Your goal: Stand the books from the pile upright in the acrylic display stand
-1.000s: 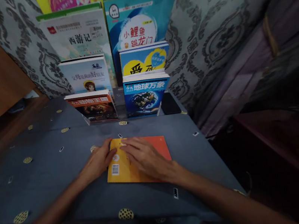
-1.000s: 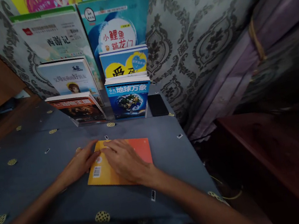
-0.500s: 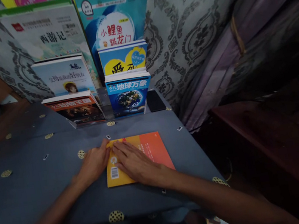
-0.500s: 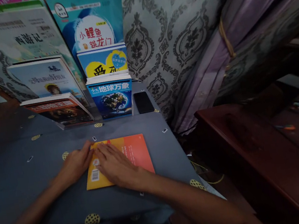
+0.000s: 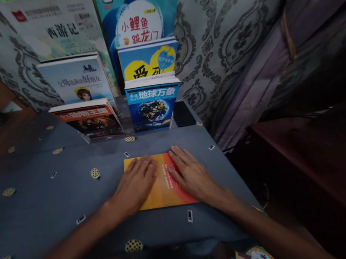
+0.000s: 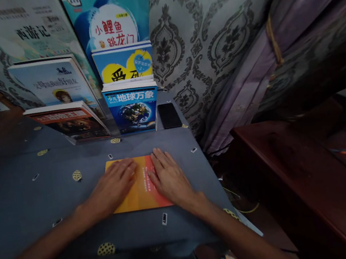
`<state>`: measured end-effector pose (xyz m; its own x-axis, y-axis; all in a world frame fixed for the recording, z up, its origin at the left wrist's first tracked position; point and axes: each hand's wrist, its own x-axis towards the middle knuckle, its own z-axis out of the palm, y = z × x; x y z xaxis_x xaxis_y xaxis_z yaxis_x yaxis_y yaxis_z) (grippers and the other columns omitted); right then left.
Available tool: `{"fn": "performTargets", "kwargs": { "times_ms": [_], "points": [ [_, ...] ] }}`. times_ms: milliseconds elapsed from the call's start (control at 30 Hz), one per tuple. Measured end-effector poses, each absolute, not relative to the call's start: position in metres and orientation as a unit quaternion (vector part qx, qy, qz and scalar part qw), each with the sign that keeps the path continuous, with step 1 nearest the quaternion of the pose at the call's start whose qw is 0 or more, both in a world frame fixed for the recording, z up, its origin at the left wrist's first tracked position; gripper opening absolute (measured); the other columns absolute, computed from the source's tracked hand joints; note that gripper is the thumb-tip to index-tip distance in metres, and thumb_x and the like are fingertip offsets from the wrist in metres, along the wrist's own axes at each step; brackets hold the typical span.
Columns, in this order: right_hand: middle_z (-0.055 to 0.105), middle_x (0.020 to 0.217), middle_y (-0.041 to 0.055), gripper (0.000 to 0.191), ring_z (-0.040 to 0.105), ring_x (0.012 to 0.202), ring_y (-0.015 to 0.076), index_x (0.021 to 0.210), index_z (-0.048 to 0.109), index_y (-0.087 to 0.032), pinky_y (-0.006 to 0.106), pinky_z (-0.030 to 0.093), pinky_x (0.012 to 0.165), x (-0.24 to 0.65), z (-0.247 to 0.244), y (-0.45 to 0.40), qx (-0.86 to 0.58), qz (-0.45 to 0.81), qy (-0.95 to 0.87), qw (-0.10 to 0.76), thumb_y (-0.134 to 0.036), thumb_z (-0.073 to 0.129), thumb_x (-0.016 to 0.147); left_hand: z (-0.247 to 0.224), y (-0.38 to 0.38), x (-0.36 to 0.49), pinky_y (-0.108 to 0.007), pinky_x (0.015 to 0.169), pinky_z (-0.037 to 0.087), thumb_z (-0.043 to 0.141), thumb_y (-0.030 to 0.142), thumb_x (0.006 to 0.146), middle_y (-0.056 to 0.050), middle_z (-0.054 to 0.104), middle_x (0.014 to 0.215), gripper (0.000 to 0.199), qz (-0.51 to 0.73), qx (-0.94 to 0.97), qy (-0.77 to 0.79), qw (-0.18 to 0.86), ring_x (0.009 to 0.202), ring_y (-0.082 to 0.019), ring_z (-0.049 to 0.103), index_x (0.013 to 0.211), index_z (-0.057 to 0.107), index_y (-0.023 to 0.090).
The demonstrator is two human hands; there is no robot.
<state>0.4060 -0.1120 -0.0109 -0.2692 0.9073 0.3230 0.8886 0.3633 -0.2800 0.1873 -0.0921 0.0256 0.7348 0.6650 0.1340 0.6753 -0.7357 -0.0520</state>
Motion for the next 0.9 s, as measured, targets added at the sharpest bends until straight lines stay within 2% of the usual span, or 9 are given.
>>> {"fn": "performTargets", "kwargs": {
  "times_ms": [133, 367, 533, 667, 800, 900],
  "points": [
    [0.047, 0.151, 0.0220, 0.053, 0.045, 0.141, 0.0312, 0.144, 0.050, -0.006, 0.056, 0.039, 0.116, 0.404, -0.012, -0.112, -0.560, 0.021, -0.799, 0.217, -0.036, 0.036, 0.102, 0.007, -0.093, 0.202, -0.041, 0.121, 0.029, 0.027, 0.034, 0.106, -0.013, 0.049, 0.152, 0.046, -0.076, -0.941, -0.328, 0.023, 0.146, -0.022, 0.039, 0.143, 0.045, 0.013],
    [0.048, 0.150, 0.0208, 0.052, 0.044, 0.142, 0.0295, 0.143, 0.051, -0.006, 0.052, 0.038, 0.117, 0.406, -0.010, -0.113, -0.563, 0.025, -0.798, 0.211, -0.035, 0.038, 0.101, 0.009, -0.084, 0.156, -0.047, 0.116, 0.037, 0.026, 0.047, 0.104, -0.021, 0.047, 0.152, 0.059, -0.082, -0.911, -0.404, 0.017, 0.144, -0.028, 0.040, 0.143, 0.045, 0.006],
    [0.053, 0.147, 0.0191, 0.051, 0.048, 0.139, 0.0291, 0.143, 0.051, -0.009, 0.053, 0.038, 0.117, 0.405, -0.010, -0.112, -0.563, 0.015, -0.800, 0.206, -0.035, 0.038, 0.101, 0.006, -0.082, 0.134, -0.044, 0.116, 0.040, 0.032, 0.046, 0.103, -0.020, 0.048, 0.152, 0.056, -0.111, -0.903, -0.416, 0.008, 0.143, -0.027, 0.043, 0.142, 0.047, 0.008],
    [0.056, 0.143, 0.0211, 0.051, 0.051, 0.135, 0.0305, 0.140, 0.053, -0.006, 0.051, 0.039, 0.116, 0.404, -0.008, -0.116, -0.560, 0.010, -0.805, 0.194, -0.036, 0.039, 0.100, 0.010, -0.088, 0.133, -0.043, 0.113, 0.042, 0.035, 0.048, 0.102, -0.020, 0.050, 0.149, 0.057, -0.107, -0.902, -0.419, -0.004, 0.140, -0.028, 0.047, 0.140, 0.049, 0.008],
    [0.056, 0.143, 0.0202, 0.052, 0.051, 0.135, 0.0308, 0.142, 0.052, -0.008, 0.054, 0.040, 0.115, 0.404, -0.007, -0.135, -0.548, 0.014, -0.813, 0.199, -0.037, 0.036, 0.101, 0.016, -0.108, 0.129, -0.048, 0.116, 0.038, 0.034, 0.058, 0.100, -0.020, 0.047, 0.152, 0.067, -0.074, -0.910, -0.407, -0.016, 0.142, -0.030, 0.044, 0.143, 0.047, 0.009],
    [0.054, 0.146, 0.0183, 0.052, 0.049, 0.137, 0.0299, 0.146, 0.047, -0.011, 0.054, 0.039, 0.116, 0.405, -0.008, -0.156, -0.544, 0.023, -0.813, 0.204, -0.037, 0.037, 0.102, 0.017, -0.129, 0.121, -0.053, 0.119, 0.031, 0.034, 0.071, 0.093, -0.021, 0.038, 0.157, 0.083, -0.038, -0.923, -0.381, -0.035, 0.147, -0.032, 0.034, 0.149, 0.041, 0.010]
  ]
}}
